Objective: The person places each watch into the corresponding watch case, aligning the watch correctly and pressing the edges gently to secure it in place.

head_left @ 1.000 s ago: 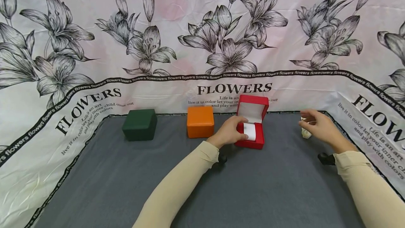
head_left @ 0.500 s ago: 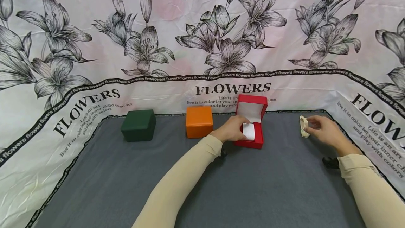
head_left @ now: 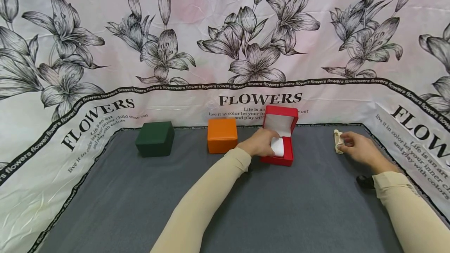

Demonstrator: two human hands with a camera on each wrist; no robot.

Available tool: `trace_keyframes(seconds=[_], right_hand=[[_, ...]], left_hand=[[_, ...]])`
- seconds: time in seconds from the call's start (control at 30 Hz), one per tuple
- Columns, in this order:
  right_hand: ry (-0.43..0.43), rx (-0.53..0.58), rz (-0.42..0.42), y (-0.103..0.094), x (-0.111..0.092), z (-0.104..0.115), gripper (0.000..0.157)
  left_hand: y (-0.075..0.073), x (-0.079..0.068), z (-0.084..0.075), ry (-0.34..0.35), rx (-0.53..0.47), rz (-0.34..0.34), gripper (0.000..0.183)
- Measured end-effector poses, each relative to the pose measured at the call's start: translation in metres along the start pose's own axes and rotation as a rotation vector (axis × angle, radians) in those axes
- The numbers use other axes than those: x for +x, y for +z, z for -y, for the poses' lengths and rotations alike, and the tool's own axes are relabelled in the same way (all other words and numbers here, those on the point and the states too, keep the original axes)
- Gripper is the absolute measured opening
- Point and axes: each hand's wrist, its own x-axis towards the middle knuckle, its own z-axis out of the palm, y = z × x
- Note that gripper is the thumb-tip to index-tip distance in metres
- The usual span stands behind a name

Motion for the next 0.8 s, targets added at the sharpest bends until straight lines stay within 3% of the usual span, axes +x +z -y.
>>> trace_keyframes(seconds=[0.2, 0.53, 0.8], right_hand=[[0.028, -0.019, 0.016, 0.0013, -0.0002, -0.0006, 0.045], [-0.026, -0.054, -0.082, 0.0070, -0.0009, 0.0027, 0.035], [-0.051, -0.064, -0.107, 0.0100, 0.0000, 0.0044, 0.033]], left_hand=[[-0.0001, 0.0003, -0.0016, -0.007, 0.010, 0.005, 0.053], [0.0016, -0.0003, -0.0024, -0.014, 0.009, -0.012, 0.054], [0.0038, 0.0009, -0.0002, 0.006, 0.022, -0.021, 0.055]])
